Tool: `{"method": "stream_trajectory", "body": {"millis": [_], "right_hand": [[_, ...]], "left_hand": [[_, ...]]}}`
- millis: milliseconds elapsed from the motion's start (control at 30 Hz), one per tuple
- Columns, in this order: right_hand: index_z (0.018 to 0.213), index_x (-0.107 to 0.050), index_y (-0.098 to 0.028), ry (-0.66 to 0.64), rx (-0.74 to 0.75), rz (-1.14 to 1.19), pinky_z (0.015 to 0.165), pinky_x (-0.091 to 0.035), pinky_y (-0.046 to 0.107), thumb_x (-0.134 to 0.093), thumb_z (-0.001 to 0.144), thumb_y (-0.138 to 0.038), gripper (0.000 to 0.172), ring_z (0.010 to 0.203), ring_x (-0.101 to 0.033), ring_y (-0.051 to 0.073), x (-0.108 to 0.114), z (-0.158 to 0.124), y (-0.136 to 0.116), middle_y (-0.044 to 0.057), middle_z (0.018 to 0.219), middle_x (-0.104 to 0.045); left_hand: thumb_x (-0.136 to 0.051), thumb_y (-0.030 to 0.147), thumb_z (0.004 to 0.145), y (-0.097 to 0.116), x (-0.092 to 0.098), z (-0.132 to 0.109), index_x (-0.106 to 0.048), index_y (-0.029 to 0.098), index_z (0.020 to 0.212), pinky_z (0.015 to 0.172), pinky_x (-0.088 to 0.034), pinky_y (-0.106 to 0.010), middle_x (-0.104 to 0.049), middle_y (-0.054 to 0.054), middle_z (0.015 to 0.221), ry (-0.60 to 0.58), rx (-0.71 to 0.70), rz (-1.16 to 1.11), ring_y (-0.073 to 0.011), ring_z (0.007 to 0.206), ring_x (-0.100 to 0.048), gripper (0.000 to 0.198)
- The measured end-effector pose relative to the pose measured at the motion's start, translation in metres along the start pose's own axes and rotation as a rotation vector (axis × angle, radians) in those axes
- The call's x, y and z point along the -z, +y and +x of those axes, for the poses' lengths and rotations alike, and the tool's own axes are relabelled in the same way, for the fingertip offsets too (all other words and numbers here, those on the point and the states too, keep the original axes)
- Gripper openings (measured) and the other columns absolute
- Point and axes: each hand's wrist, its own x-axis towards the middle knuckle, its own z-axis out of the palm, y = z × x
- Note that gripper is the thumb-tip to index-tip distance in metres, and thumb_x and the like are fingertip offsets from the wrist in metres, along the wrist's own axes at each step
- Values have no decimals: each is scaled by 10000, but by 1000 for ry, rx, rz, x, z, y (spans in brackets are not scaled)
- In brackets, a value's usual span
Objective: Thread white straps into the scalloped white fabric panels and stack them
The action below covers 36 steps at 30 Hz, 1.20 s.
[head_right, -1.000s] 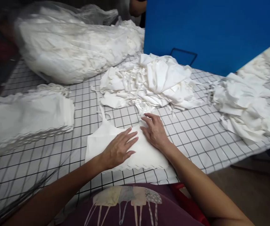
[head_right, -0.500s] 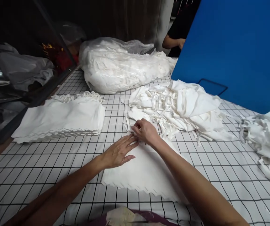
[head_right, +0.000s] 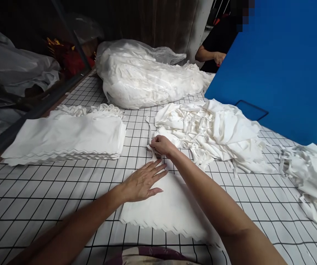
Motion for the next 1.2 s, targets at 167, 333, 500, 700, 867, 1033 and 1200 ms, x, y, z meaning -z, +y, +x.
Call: {"method": "stream_trajectory", "body": {"millis": [167,333,500,700,867,1033,1200], "right_hand": [[729,-509,-189,-55,5,195,455,-321,215,-644,760,-309,183,508,-404,81,11,21,-13,10,670,-583],[737,-560,-173,-97,42,198,459,-273,212,-708,744,-369,246,527,-386,73,28,24,-12,8,706,-596],[773,-603,-190,-246,105,-386,569,-360,241,-824,637,-491,398,632,-528,127,22,1,-16,-9,684,-622],[876,-592,-189,-119,228,-853,615,-375,267,-778,722,-430,341,783,-600,191,-4,-8,-21,77,959,-663],[893,-602,-185,-51,266,-853,631,-379,273,-679,803,-263,142,769,-611,198,-13,-6,-14,83,907,-681],[943,-617,-179,50,261,-807,621,-351,271,-602,864,-211,87,723,-591,181,-11,7,-13,65,822,-690],[909,-629,-189,104,272,-737,611,-338,242,-695,834,-290,142,679,-541,133,-1,28,-10,10,776,-665]], "left_hand": [[-314,588,1001,0,0,0,-348,197,1522,1236,-173,-447,-248,-55,1634,11,-11,21,-282,1534,-108,652],[-321,587,1001,0,0,-1,-342,202,1522,1234,-171,-450,-251,-53,1634,17,-13,36,-275,1537,-93,648],[-320,591,999,0,-1,0,-337,196,1524,1227,-169,-448,-274,-66,1625,11,-13,35,-286,1528,-145,657],[-366,589,986,2,1,1,-387,180,1497,1218,-183,-447,-340,-93,1595,27,-2,51,-309,1488,-262,654],[-388,578,982,4,4,2,-413,180,1480,1214,-199,-450,-387,-104,1568,42,2,39,-301,1462,-317,638],[-370,584,986,3,3,1,-382,182,1499,1221,-179,-445,-362,-91,1584,27,8,30,-300,1493,-254,651],[-355,575,995,3,0,0,-346,191,1519,1231,-152,-455,-291,-66,1619,26,2,42,-294,1525,-154,650]]}}
